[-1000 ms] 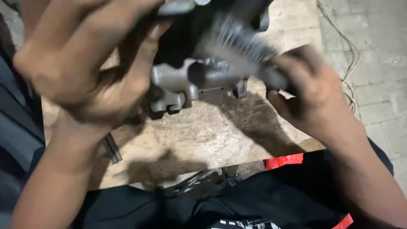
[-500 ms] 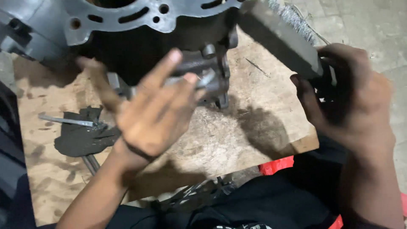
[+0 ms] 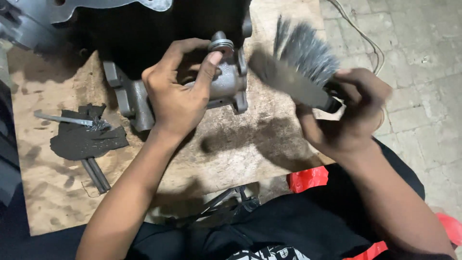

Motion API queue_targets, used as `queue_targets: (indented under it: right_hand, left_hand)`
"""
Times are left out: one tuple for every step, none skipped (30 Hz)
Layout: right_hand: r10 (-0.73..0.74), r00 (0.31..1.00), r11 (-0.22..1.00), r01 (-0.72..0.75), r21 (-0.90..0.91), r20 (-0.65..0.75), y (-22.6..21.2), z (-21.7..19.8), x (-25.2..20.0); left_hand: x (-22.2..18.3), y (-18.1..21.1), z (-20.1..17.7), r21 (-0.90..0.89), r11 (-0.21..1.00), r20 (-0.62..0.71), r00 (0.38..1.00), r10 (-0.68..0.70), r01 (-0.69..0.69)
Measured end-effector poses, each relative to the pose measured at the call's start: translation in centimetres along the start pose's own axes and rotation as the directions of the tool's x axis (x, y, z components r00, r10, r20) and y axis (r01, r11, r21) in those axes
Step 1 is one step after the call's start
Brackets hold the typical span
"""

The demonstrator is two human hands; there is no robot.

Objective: Cleaning an engine block using a wire brush and a small scraping tool to remove debris.

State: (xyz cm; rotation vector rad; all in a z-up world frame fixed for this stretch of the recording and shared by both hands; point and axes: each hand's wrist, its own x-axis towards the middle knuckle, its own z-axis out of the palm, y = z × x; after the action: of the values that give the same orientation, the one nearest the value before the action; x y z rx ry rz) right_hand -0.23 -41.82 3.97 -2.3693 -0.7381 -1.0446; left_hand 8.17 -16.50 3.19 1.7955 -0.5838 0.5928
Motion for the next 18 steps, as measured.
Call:
queue_targets:
  right_hand:
    - [0.152, 0.984, 0.983, -0.161, 0.091, 0.096, -0.8, 0.4, 0.9]
    - [0.288, 0.936, 0.932, -0.323, 0.164, 0.204, -1.6, 0.7, 1.8]
    - [0.291, 0.935, 0.930, -0.326, 0.168, 0.204, -1.2, 0.8, 1.0]
    - [0.331, 0.907, 0.940, -0.341, -0.008, 0.261, -0.8, 1.0, 0.3]
    - [0.380, 0.873, 0.923, -0.337, -0.185, 0.306, -0.3, 1.1, -0.5]
    - [0.382, 0.873, 0.922, -0.340, -0.184, 0.304, -0.4, 1.0, -0.2]
    - [0.332, 0.924, 0.938, -0.300, -0.176, 0.191, -0.5, 0.8, 0.1]
    - [0.274, 0.959, 0.950, -0.258, -0.174, 0.075, -0.6, 0.6, 0.4]
    - [0.274, 0.959, 0.950, -0.258, -0.174, 0.074, 1.2, 1.5, -0.5]
    - [0.191, 0.969, 0.975, -0.206, 0.088, 0.159, 3.0, 2.4, -1.4]
    - [0.088, 0.972, 0.923, -0.161, 0.349, 0.216, 4.7, 3.4, -2.4]
    - [0.091, 0.972, 0.922, -0.163, 0.350, 0.215, 4.1, 3.3, -1.7]
    - [0.210, 0.913, 0.968, -0.245, 0.058, 0.349, 3.6, 3.1, -0.9]
    - [0.358, 0.828, 0.930, -0.274, -0.244, 0.432, 3.1, 3.0, -0.2]
    - [0.359, 0.828, 0.930, -0.276, -0.244, 0.430, 3.6, 3.0, -1.0]
    - [0.285, 0.883, 0.958, -0.245, -0.151, 0.372, 4.1, 3.2, -1.8]
    - [0.209, 0.928, 0.978, -0.200, -0.062, 0.308, 4.7, 3.2, -2.5]
    - [0.207, 0.928, 0.978, -0.198, -0.062, 0.310, 4.6, 3.5, -1.9]
  left_hand:
    - [0.1, 0.0, 0.0, -0.021, 1.000, 0.005, 1.000, 0.000, 0.000]
    - [0.1, 0.0, -0.1, -0.042, 0.999, 0.010, 1.000, 0.000, 0.000]
    - [0.1, 0.0, -0.1, -0.039, 0.999, 0.013, 1.000, -0.002, 0.002]
    - [0.0, -0.1, -0.1, -0.018, 1.000, -0.002, 1.000, 0.008, -0.008]
    - [0.0, -0.3, 0.0, 0.001, 1.000, -0.017, 1.000, 0.020, -0.020]
    - [0.0, -0.3, 0.0, 0.002, 1.000, -0.013, 1.000, 0.021, -0.021]
    - [0.0, -0.3, 0.1, -0.002, 1.000, -0.018, 1.000, 0.024, -0.024]
    - [0.0, -0.3, 0.1, -0.006, 1.000, -0.022, 0.999, 0.027, -0.027]
    - [0.0, -0.3, 0.2, -0.006, 1.000, -0.022, 0.999, 0.028, -0.028]
    - [0.1, -0.2, 0.2, -0.003, 1.000, -0.024, 0.999, 0.024, -0.024]
    - [0.0, -0.2, 0.2, 0.000, 1.000, -0.022, 1.000, 0.018, -0.018]
    - [-0.1, -0.4, 0.1, 0.001, 1.000, -0.019, 1.000, 0.017, -0.017]
    - [-0.1, -0.6, 0.2, 0.029, 0.999, -0.020, 0.999, 0.036, -0.036]
    - [-0.1, -0.8, 0.3, 0.057, 0.997, -0.020, 0.998, 0.055, -0.054]
    - [-0.1, -0.7, 0.3, 0.058, 0.997, -0.018, 0.998, 0.056, -0.055]
    - [-0.1, -0.6, 0.4, 0.049, 0.998, -0.021, 0.999, 0.049, -0.048]
    - [-0.1, -0.6, 0.5, 0.040, 0.998, -0.029, 0.999, 0.039, -0.038]
    - [0.0, -0.7, 0.6, 0.039, 0.999, -0.032, 0.999, 0.038, -0.036]
